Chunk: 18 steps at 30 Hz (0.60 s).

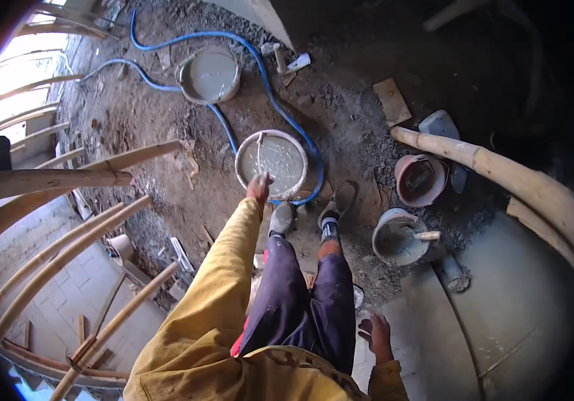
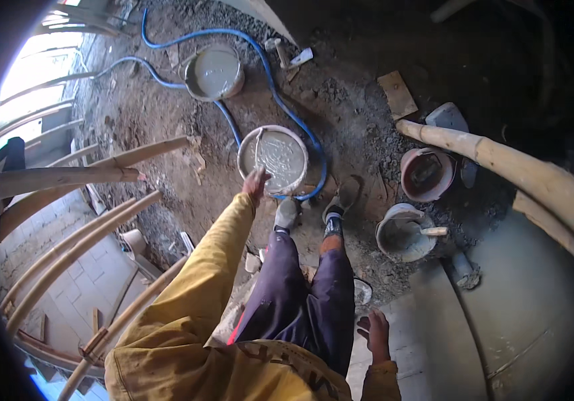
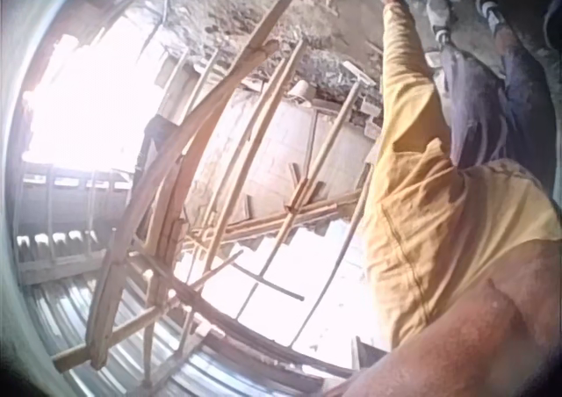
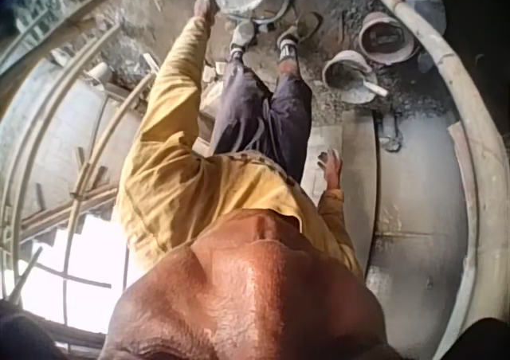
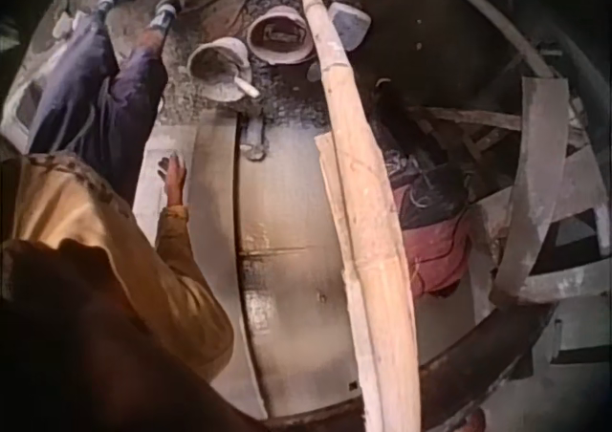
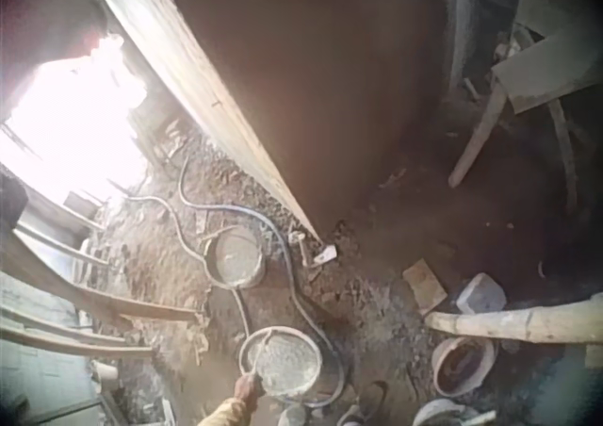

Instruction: Apply plaster to a wall and smooth it using tools.

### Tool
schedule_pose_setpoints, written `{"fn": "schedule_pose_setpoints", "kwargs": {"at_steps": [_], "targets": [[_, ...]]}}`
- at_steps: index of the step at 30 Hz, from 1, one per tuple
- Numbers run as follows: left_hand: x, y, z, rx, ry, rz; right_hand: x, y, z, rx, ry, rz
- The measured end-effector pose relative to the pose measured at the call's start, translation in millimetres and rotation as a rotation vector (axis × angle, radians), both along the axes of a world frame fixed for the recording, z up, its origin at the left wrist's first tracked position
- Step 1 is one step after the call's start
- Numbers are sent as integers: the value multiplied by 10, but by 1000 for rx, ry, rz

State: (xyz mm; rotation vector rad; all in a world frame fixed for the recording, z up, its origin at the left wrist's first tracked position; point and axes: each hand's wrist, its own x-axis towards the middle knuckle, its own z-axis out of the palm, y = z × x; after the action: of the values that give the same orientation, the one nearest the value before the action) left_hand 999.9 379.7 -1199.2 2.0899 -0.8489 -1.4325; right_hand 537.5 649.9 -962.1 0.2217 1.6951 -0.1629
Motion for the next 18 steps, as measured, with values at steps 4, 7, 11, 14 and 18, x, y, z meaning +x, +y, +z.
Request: {"fn": "schedule_pose_setpoints", "kwargs": {"at_steps": [4, 7, 11, 14, 18], "targets": [[16, -101, -112, 105, 89, 442, -545, 38, 166, 77, 15, 106], [136, -304, 53, 167, 162, 463, -780, -146, 257, 203, 56, 165], [19, -120, -38, 137, -43, 399, -1032, -274, 241, 207, 78, 193], [-19, -46, -134, 167, 33, 475, -1119, -410, 161, 182, 98, 188], [-77, -85, -344, 136, -8, 445, -1250, -413, 104, 181, 96, 193]]}}
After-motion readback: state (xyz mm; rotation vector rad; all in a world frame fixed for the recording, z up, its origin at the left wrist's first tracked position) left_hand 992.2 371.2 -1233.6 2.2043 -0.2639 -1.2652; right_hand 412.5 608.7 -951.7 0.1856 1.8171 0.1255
